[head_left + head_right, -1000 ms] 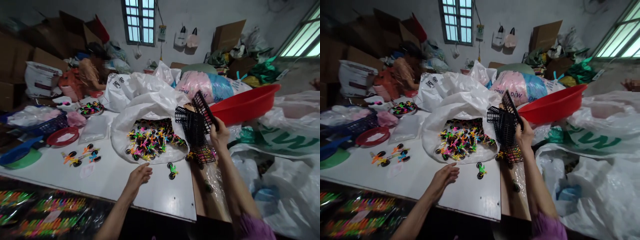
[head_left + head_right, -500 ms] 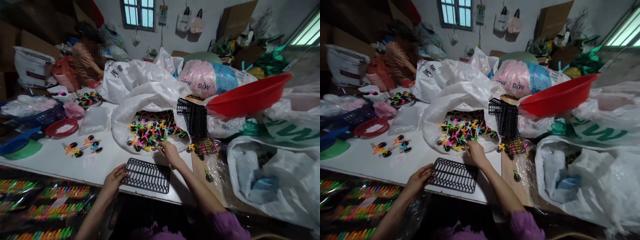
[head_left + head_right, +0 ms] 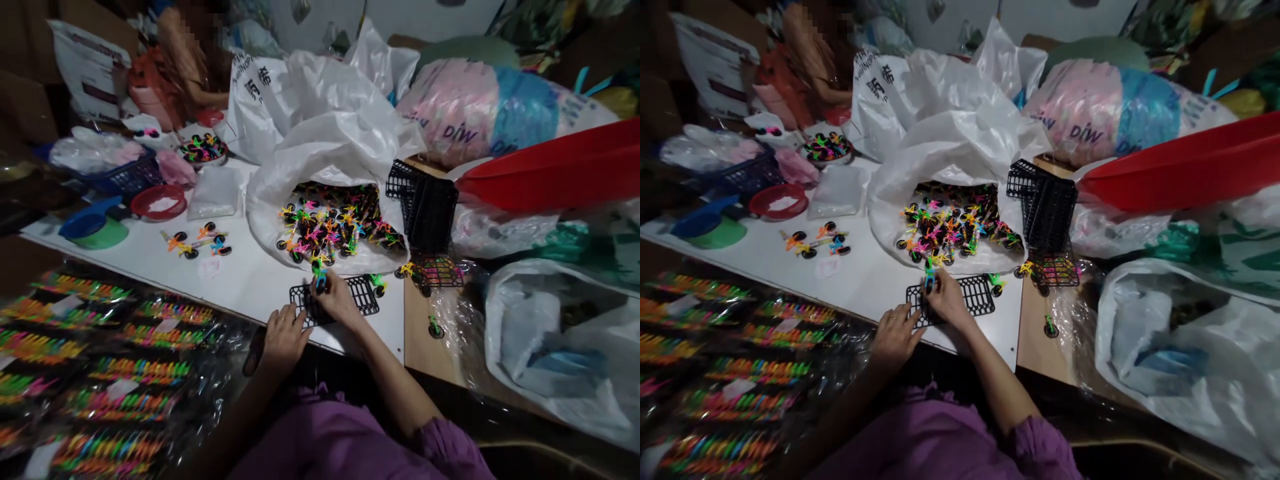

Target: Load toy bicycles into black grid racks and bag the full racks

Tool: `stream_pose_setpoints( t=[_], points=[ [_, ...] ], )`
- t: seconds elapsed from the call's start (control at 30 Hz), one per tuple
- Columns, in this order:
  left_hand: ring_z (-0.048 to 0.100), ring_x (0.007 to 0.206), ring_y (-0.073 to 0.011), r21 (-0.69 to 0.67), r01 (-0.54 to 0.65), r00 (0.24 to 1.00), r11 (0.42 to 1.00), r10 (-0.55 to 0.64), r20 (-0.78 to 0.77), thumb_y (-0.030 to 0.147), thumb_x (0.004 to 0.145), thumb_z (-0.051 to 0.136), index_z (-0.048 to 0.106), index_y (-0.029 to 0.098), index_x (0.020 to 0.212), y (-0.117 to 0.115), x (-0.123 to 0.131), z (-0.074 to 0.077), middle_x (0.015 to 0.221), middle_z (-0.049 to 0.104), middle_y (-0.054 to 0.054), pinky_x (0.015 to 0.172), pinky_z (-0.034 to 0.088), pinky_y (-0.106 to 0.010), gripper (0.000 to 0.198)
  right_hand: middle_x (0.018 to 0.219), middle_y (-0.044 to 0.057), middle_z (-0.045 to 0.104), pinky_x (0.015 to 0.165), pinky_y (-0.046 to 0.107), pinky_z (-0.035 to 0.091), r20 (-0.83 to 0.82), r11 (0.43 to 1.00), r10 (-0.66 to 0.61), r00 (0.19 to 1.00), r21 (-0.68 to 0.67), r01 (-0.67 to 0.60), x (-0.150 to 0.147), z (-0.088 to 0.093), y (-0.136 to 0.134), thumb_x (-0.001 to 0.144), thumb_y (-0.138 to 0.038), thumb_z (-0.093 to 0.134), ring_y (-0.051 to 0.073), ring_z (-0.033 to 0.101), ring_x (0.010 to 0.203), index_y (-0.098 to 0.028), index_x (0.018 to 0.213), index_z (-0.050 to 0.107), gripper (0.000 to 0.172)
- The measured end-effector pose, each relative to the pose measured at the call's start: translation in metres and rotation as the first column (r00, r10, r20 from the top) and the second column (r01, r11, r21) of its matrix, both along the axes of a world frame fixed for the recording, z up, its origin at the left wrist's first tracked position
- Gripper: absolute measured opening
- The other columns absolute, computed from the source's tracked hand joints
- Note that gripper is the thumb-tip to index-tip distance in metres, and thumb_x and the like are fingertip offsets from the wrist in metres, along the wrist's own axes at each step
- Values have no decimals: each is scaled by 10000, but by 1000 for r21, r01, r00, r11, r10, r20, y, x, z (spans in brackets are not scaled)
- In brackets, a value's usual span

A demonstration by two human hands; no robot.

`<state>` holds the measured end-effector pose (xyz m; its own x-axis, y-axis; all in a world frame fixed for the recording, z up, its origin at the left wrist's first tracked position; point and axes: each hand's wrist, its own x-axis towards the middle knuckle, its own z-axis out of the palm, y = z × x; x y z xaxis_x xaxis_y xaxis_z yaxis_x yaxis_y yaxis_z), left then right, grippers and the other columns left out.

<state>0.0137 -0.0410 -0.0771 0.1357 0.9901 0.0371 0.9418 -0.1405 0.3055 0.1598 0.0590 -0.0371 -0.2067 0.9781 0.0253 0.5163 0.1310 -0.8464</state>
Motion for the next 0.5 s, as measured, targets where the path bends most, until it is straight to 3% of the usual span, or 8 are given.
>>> stream_pose_setpoints(
  t=[0.1,0.2,0.33,0.5],
  points=[
    [415,1223,-314,-6,0,1000,1000,0,4,396,867,415,554,165,1190,-3,10,3,1303,494,-151,1048,222,-483,421,724,32,620,605,232,424,-83,994,-8,997,-106,-1,-16,-18,-17,781,-382,492,137,554,639,-152,808,563,242],
    [412,1230,-301,-2,29,999,1000,-30,-24,401,870,405,567,165,1168,-4,7,6,1302,499,-140,1063,212,-465,414,768,30,627,640,230,427,-127,998,22,992,-63,-30,-29,-22,-17,805,-373,474,141,574,677,-160,871,552,236],
    [458,1186,-316,75,48,995,996,-41,-92,337,850,437,619,149,1081,-8,4,2,1227,560,-158,1038,246,-486,349,736,17,616,621,224,389,119,996,89,989,-7,-89,-41,-20,-17,800,-255,468,148,564,659,-188,893,532,131],
    [546,1080,-279,299,56,994,953,-26,-101,222,828,433,639,138,1034,-6,4,-12,1109,639,-126,982,328,-458,303,814,41,608,633,241,357,361,984,125,924,71,-161,-56,-23,-21,778,-141,435,162,551,716,-181,901,523,156]
  ],
)
